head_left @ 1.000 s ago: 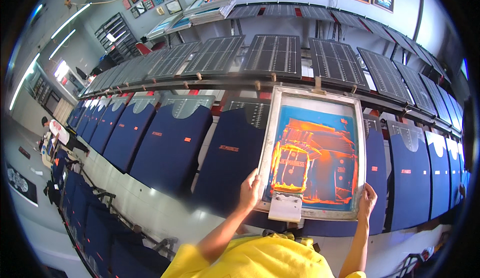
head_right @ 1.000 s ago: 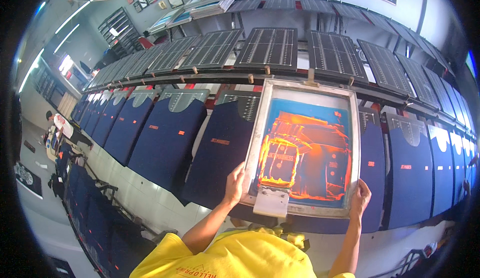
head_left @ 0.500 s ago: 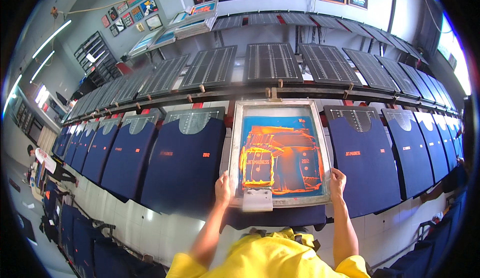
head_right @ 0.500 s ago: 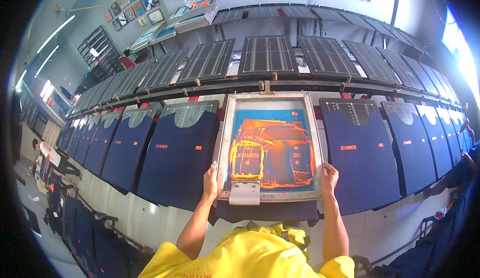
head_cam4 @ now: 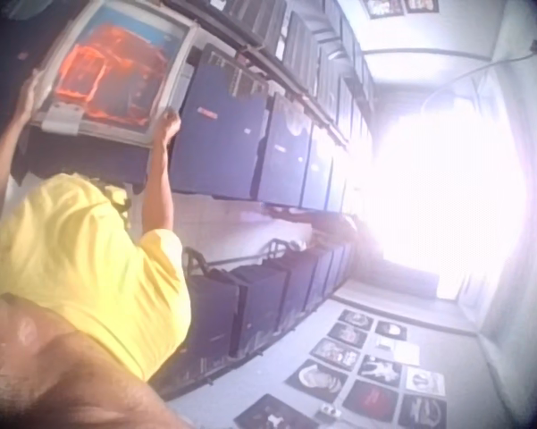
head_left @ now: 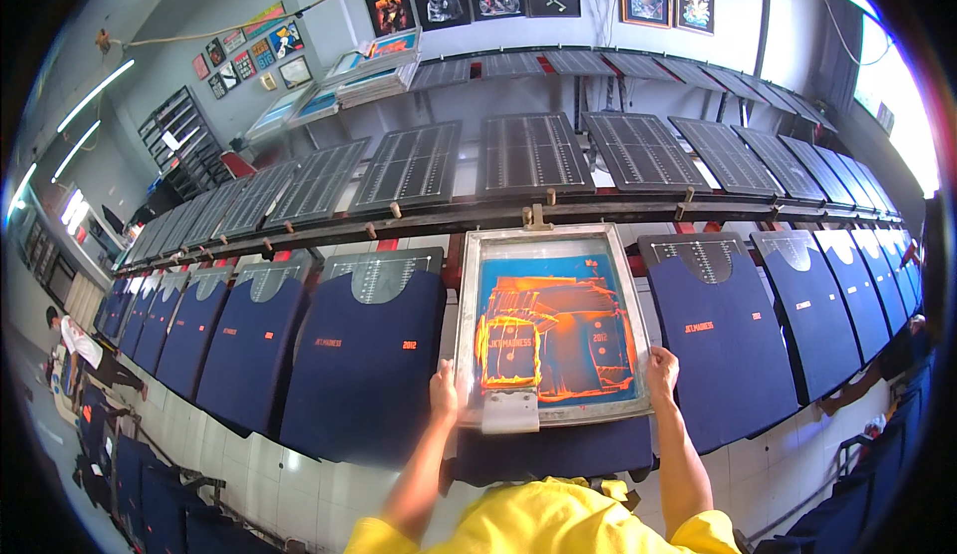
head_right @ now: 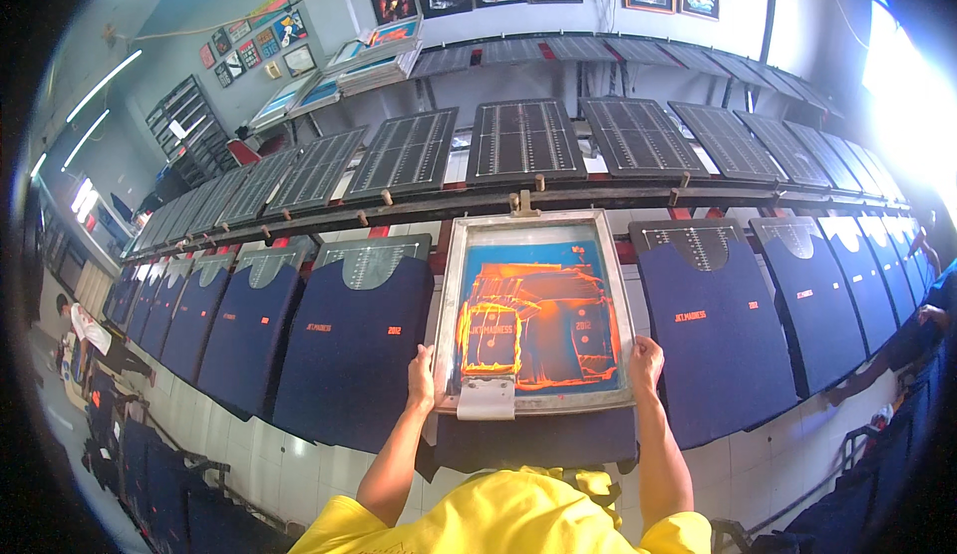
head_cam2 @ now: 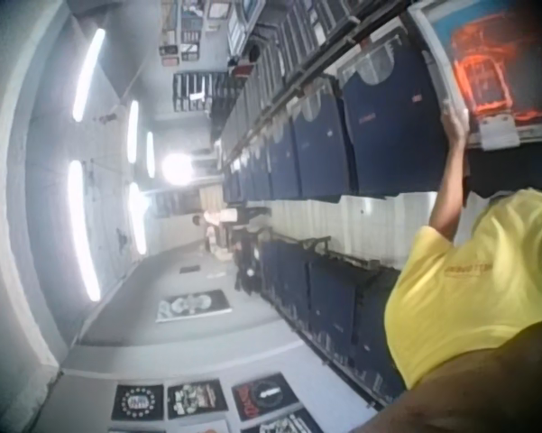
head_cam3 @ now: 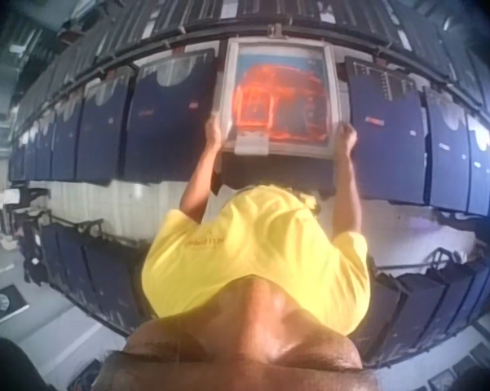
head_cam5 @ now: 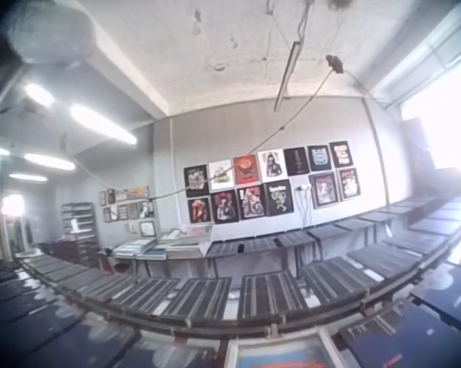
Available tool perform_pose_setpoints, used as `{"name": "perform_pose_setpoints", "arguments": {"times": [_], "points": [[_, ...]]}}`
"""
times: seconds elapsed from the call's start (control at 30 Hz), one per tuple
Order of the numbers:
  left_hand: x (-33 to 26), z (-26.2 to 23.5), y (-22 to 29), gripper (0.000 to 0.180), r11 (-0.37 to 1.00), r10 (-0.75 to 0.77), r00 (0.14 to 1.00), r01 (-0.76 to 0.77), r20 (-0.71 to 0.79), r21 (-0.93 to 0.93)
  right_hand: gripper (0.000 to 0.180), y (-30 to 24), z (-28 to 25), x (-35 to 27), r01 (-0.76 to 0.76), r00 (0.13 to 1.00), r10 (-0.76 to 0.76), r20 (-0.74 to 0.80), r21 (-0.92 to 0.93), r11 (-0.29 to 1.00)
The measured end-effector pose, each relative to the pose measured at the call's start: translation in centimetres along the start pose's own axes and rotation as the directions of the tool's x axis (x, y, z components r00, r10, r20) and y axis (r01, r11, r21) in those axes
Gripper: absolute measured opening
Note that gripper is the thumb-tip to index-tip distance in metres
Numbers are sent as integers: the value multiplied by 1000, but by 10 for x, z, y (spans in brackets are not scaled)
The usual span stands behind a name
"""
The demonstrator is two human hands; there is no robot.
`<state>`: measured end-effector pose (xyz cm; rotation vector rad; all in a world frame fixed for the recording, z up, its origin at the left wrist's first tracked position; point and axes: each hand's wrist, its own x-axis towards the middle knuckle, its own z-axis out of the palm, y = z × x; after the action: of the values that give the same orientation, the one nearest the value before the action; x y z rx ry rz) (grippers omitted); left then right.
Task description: The person performs screen printing on garments by lowering a screen frame onto fabric, applying ink with a squeegee, and lifting the frame to reveal the design.
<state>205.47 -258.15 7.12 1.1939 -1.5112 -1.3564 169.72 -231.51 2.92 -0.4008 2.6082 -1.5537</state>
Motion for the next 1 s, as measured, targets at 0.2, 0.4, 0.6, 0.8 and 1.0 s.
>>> {"name": "perform_pose_setpoints", "arguments": {"times": [0.2, 0.4, 0.6, 0.8, 1.0], "points": [[-6, -2, 9, 79, 998, -55, 997, 55, 61, 7, 24, -9, -3, -3, -37, 999, 37, 17, 38, 999], [-3, -5, 3, 77, 998, -8, 999, 5, 50, 60, 20, -7, 4, -7, -30, 1000, 31, -6, 23, 999], [-3, 4, -5, 64, 958, 186, 982, -178, -18, 224, 12, 8, 23, -3, 213, 962, -228, -152, -109, 971], [2, 10, -17, 56, 978, 168, 985, -163, -37, 128, 9, 20, 33, 2, 180, 970, -195, -144, -105, 978], [-4, -14, -8, 59, 974, 223, 975, -222, -6, 49, 32, -34, 10, -33, 451, 881, -473, 22, -340, 825]]}}
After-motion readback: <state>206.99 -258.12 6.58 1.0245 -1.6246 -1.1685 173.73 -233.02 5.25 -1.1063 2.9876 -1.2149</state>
